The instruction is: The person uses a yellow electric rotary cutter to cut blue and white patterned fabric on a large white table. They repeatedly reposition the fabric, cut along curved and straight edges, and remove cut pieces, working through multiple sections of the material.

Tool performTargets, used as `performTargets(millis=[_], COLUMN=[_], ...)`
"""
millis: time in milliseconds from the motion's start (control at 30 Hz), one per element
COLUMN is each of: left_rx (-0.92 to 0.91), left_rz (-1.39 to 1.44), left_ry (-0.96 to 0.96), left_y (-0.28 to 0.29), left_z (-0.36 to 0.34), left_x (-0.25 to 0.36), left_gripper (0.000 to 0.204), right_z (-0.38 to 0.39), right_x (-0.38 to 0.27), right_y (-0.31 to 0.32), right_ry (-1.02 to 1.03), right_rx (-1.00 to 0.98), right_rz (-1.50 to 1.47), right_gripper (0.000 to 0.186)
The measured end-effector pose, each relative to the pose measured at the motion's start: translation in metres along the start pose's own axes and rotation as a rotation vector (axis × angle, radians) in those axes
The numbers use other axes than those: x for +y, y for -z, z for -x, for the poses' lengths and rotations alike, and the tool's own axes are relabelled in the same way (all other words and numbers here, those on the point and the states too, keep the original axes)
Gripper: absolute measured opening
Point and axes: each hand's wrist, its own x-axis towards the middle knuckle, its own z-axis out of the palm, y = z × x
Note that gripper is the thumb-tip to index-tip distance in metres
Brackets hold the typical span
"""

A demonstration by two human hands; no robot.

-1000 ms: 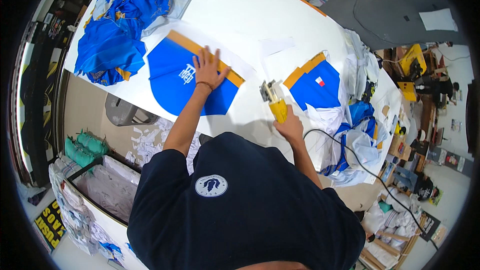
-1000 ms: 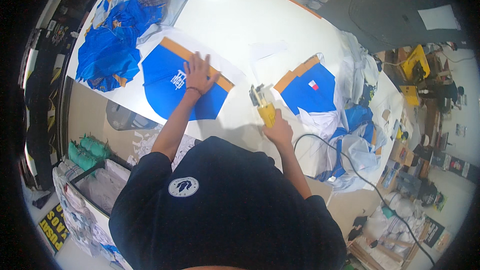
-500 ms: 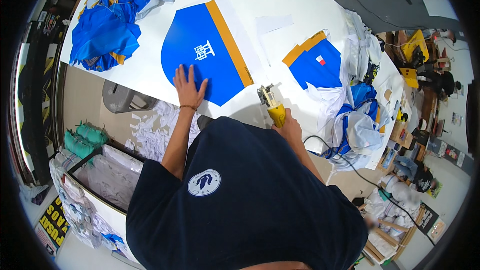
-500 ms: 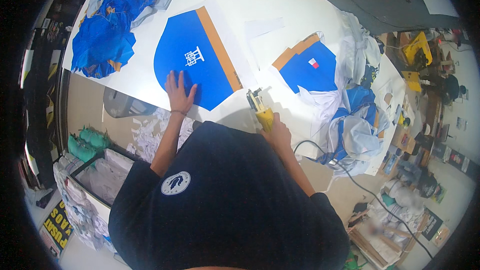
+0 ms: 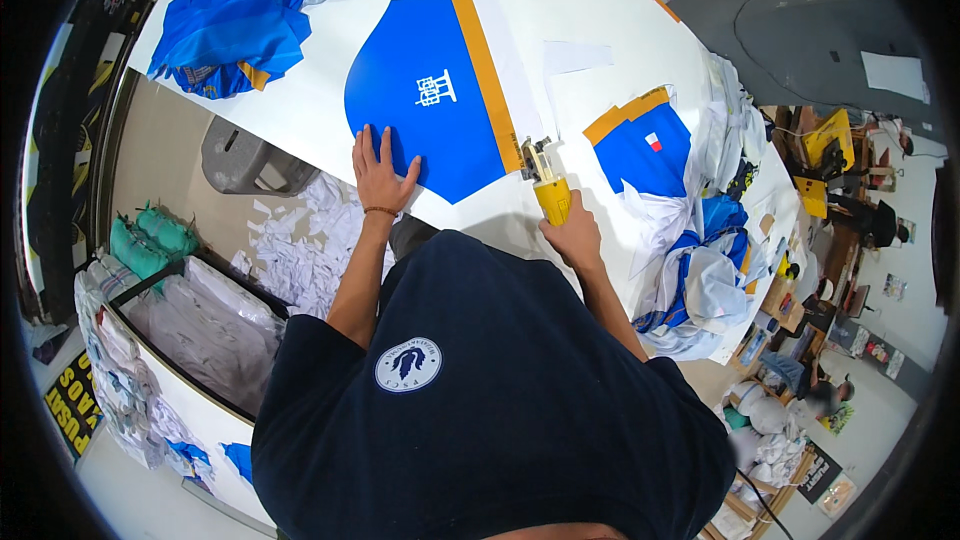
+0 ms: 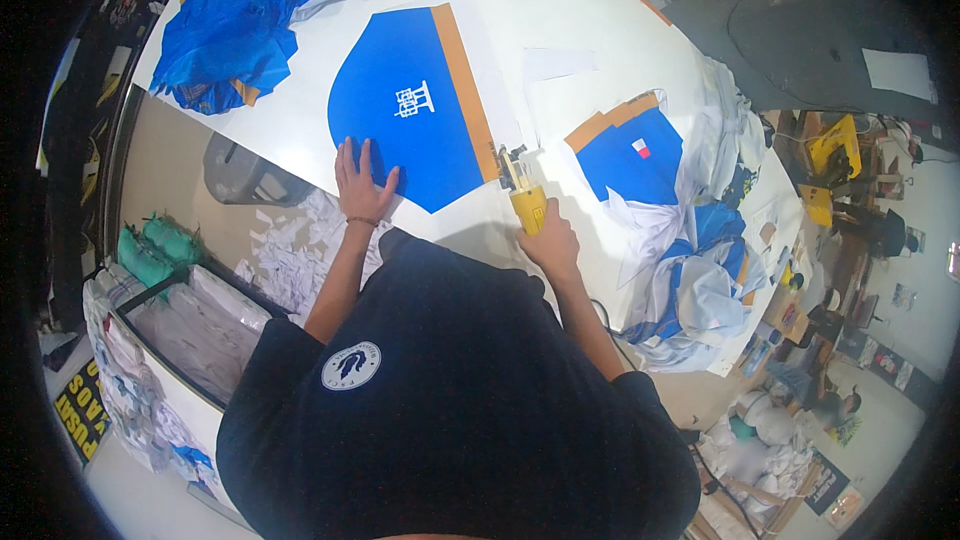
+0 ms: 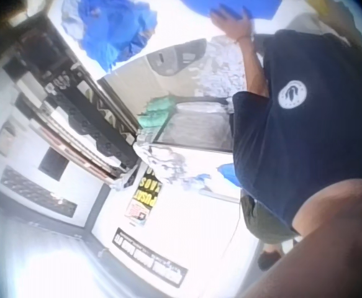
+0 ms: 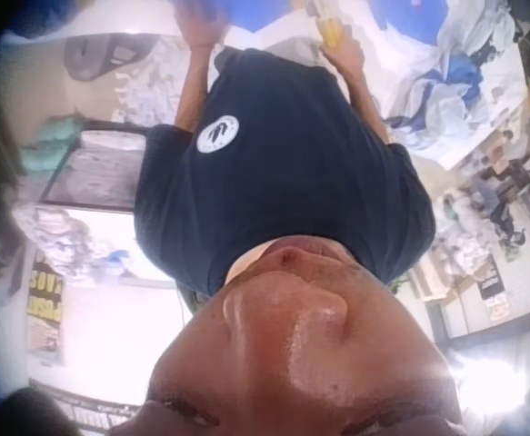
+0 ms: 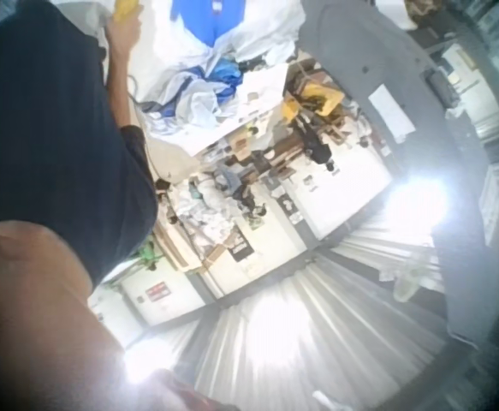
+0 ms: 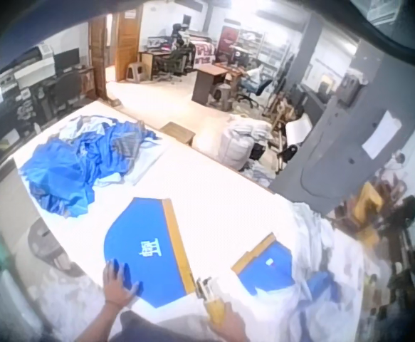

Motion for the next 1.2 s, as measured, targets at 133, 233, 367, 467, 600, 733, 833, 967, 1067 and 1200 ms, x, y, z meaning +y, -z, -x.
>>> performTargets(millis=[133,233,367,467,600,733,833,967,1067,1200], left_rx=[0.015,0.008,0.011,0.011,0.006,-0.014,-0.008,-0.035,-0.038,-0.046], left_rz=[0.012,0.016,0.022,0.024,0.044,0.033,0.052,0.069,0.079,0.078], left_ry=[0.000,0.015,0.011,0.004,0.016,0.035,0.028,0.046,0.050,0.057], left_y=[0.000,0.001,0.004,0.006,0.006,0.005,0.007,0.009,0.010,0.008], left_z=[-0.002,-0.002,-0.002,-0.003,-0.003,-0.004,-0.004,-0.004,-0.004,-0.003], left_x=[0.000,0.001,0.002,0.002,0.001,0.001,0.001,0.002,0.002,0.003], left_gripper=[0.076,0.076,0.075,0.076,0.076,0.075,0.074,0.074,0.074,0.074], right_z=[-0.018,-0.031,-0.055,-0.078,-0.108,-0.134,-0.157,-0.193,-0.223,-0.276], right_x=[-0.013,-0.026,-0.049,-0.068,-0.099,-0.130,-0.149,-0.176,-0.199,-0.240], right_y=[0.001,0.006,0.016,0.023,0.037,0.048,0.054,0.065,0.072,0.083], right_ry=[0.035,0.060,0.065,0.082,0.108,0.127,0.118,0.144,0.178,0.225], right_rx=[0.042,0.061,0.057,0.062,0.065,0.075,0.081,0.077,0.113,0.178], right_rz=[-0.006,0.001,0.007,0.021,0.047,0.051,0.052,0.062,0.049,0.023], right_gripper=[0.063,0.066,0.070,0.071,0.073,0.072,0.071,0.073,0.074,0.073])
